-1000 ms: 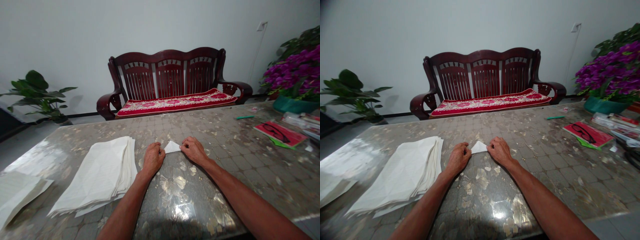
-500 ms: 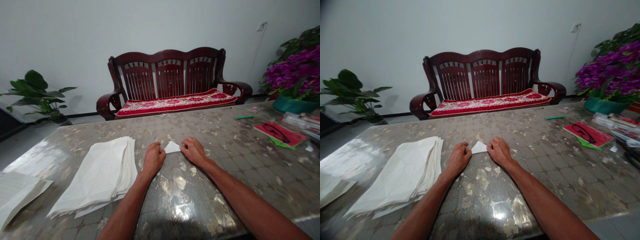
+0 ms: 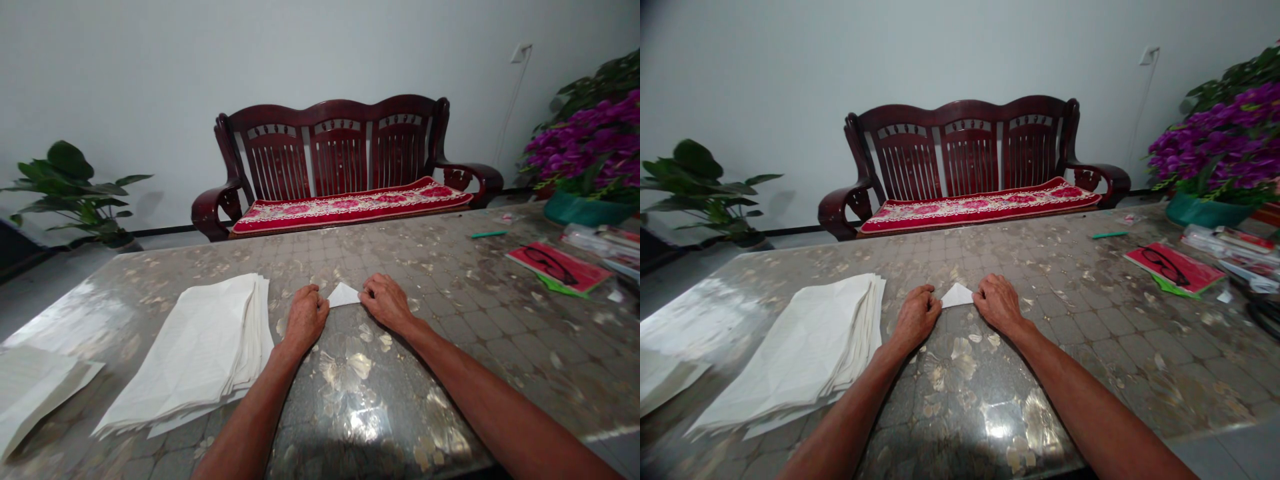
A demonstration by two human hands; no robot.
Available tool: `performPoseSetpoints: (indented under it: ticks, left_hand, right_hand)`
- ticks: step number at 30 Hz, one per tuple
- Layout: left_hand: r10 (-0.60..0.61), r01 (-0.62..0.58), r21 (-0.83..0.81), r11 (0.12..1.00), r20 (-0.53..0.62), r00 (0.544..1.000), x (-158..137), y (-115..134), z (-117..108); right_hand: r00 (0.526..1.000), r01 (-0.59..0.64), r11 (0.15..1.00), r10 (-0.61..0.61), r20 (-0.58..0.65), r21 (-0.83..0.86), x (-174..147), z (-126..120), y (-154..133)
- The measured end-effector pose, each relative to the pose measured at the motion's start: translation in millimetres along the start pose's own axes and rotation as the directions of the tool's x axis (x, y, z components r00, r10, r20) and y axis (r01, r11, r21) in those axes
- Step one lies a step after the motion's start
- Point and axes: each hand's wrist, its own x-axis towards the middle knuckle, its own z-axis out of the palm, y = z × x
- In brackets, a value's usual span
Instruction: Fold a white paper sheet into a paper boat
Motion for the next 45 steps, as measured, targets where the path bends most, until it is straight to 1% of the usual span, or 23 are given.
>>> performPoseSetpoints:
  ticks: [6,11,18,21,25,29,36,41,45]
  left_hand:
    - [0.042,-0.042,-0.004,0.999,-0.006,0.999,-0.8,-4.4,0.0]
    - [0.055,-0.055,-0.019,0.998,0.020,0.998,-0.9,-5.9,-3.6]
    - [0.050,-0.034,-0.161,0.986,0.097,0.994,-4.1,-12.7,-16.6]
    - [0.042,-0.012,-0.222,0.975,0.128,0.991,-4.6,-18.2,-17.9]
    - [0.021,0.015,-0.257,0.966,0.137,0.990,-4.3,-20.4,-18.1]
    - [-0.002,0.034,-0.239,0.970,0.132,0.991,-3.7,-14.1,-19.6]
    - [-0.037,0.047,-0.172,0.984,0.065,0.997,-2.3,-4.2,-14.2]
    - [-0.021,0.027,-0.144,0.989,0.041,0.999,-2.9,-5.1,-8.5]
    - [0.030,-0.029,-0.081,0.996,0.014,0.999,-1.9,-4.4,-5.1]
  right_hand:
    - [1.000,-0.008,1.000,0.008,0.009,-0.010,0.6,-0.6,-0.5]
    - [1.000,-0.011,1.000,0.011,0.018,-0.006,0.9,-1.0,-0.3]
    - [1.000,-0.023,1.000,0.022,0.020,0.013,1.1,-0.5,0.5]
    - [0.999,-0.021,1.000,0.020,0.027,0.021,1.1,-0.5,1.4]
    - [1.000,-0.014,0.999,0.013,0.028,0.033,0.6,-1.1,1.8]
    - [1.000,-0.007,0.999,0.007,0.018,0.033,0.3,-1.3,1.6]
    - [0.999,-0.007,0.999,0.006,0.034,0.035,-0.1,-2.3,1.8]
    - [0.999,-0.011,0.999,0.010,0.050,0.038,0.0,-3.4,1.4]
    - [0.999,-0.036,0.999,0.035,0.041,0.018,0.3,-4.1,0.9]
